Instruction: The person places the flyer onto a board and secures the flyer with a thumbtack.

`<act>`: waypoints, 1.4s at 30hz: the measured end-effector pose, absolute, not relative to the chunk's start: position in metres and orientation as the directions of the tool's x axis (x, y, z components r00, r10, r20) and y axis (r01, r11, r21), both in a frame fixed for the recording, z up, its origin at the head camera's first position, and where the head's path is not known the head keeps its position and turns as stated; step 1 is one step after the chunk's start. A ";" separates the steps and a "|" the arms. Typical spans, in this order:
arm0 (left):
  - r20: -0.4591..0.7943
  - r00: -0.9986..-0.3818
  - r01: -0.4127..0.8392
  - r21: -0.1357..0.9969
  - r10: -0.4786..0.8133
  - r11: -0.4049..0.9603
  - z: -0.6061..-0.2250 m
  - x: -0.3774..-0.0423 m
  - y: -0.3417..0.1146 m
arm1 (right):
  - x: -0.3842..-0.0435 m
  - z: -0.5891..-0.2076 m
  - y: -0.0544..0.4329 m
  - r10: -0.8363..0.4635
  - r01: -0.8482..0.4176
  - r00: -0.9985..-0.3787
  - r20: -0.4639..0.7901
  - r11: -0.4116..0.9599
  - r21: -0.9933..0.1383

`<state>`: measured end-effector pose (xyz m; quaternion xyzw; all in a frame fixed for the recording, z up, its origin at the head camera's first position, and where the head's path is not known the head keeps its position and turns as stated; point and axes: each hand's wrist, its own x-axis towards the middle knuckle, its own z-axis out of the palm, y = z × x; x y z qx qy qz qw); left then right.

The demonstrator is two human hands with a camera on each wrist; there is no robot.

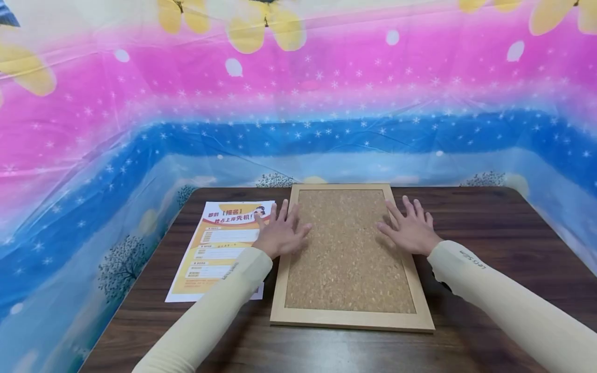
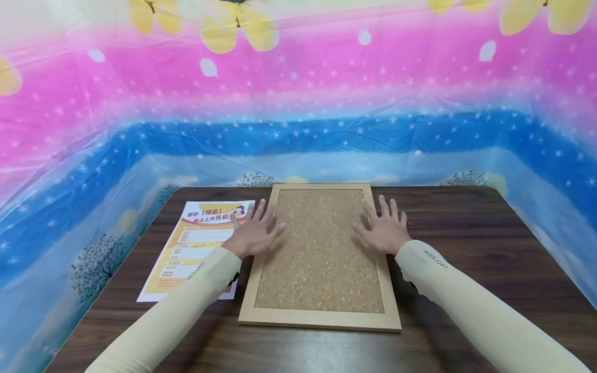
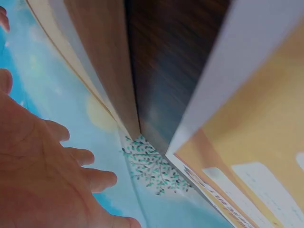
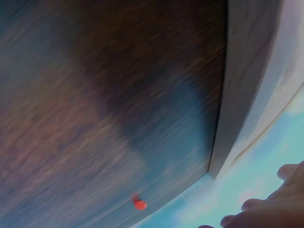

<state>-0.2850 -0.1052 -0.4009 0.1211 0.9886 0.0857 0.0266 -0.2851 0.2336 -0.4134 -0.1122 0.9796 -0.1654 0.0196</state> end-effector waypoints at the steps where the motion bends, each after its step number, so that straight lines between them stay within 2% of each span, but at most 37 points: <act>1: -0.031 -0.970 0.232 0.180 0.242 0.956 -0.401 -0.285 -0.107 | -0.285 -0.414 0.236 -0.226 -0.213 -0.974 -0.003 0.920 -0.329; 22: -0.043 -0.981 0.176 0.217 0.189 0.960 -0.404 -0.282 -0.155 | -0.281 -0.421 0.289 -0.206 -0.197 -0.978 0.017 0.905 -0.376; 33: -0.054 -0.989 0.127 0.202 0.141 0.971 -0.407 -0.275 -0.188 | -0.279 -0.427 0.303 -0.191 -0.169 -0.981 -0.027 0.917 -0.362; 42: -0.062 -0.995 0.068 0.200 0.082 0.977 -0.413 -0.271 -0.223 | -0.284 -0.433 0.312 -0.179 -0.169 -0.984 0.007 0.916 -0.363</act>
